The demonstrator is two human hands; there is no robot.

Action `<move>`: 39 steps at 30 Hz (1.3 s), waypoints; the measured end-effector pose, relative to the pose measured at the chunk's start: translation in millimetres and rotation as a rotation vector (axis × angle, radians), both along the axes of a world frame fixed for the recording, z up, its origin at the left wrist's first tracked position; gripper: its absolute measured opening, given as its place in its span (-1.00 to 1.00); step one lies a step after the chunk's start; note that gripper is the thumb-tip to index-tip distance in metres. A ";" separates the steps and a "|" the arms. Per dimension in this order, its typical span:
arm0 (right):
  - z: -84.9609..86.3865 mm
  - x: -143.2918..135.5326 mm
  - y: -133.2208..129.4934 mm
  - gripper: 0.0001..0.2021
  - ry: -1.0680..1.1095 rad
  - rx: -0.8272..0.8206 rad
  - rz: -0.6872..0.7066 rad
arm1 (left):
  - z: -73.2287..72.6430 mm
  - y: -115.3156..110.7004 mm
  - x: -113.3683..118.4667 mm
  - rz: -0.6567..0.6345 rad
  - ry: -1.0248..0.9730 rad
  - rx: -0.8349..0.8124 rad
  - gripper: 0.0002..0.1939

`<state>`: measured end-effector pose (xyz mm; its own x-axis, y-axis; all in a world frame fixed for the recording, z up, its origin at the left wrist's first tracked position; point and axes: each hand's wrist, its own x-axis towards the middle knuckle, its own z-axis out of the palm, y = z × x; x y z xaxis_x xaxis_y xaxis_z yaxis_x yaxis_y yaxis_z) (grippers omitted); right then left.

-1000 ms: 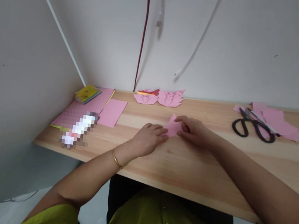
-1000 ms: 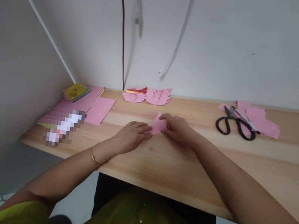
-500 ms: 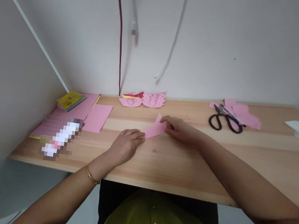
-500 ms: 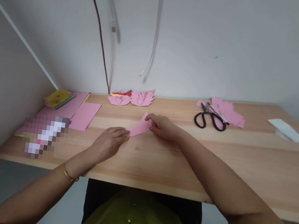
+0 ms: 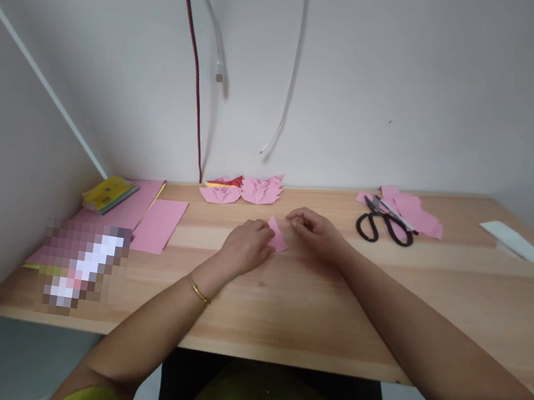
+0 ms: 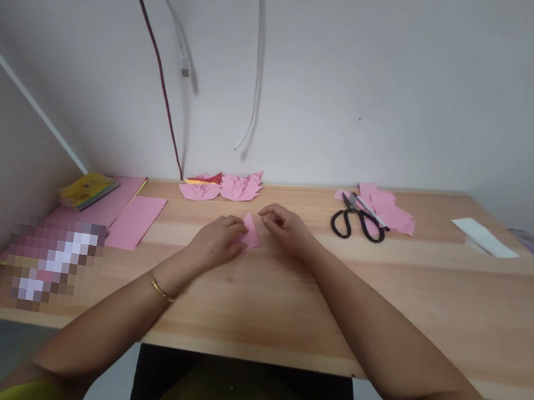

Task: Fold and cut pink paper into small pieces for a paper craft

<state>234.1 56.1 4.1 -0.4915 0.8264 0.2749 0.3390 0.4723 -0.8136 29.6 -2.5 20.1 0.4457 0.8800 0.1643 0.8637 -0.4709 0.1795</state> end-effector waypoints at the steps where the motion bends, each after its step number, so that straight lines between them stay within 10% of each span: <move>1: -0.3 0.1 -0.3 -0.78 -0.004 0.023 0.010 | -3.2 2.7 -1.1 0.005 -0.029 0.013 -0.75; 8: 5.9 2.2 -0.6 -0.80 -0.241 0.218 0.389 | -19.6 8.1 -20.9 -0.075 -0.294 0.042 -0.74; 18: 7.1 -10.0 -12.0 -0.73 -0.485 0.580 0.369 | -11.6 9.7 -22.5 -0.069 -0.436 -0.046 -0.74; 25: 12.9 -8.1 -15.4 -0.77 -0.214 0.312 0.100 | 9.5 3.2 -25.1 0.008 -0.833 -0.266 -0.70; 30: 18.4 -5.5 -21.4 -0.70 0.008 0.115 0.134 | 0.9 5.2 -26.6 0.253 -1.188 -0.398 -0.73; 39: 18.6 -13.0 -24.2 -0.77 0.068 0.019 0.014 | -3.2 5.7 -23.6 0.299 -1.341 -0.395 -0.73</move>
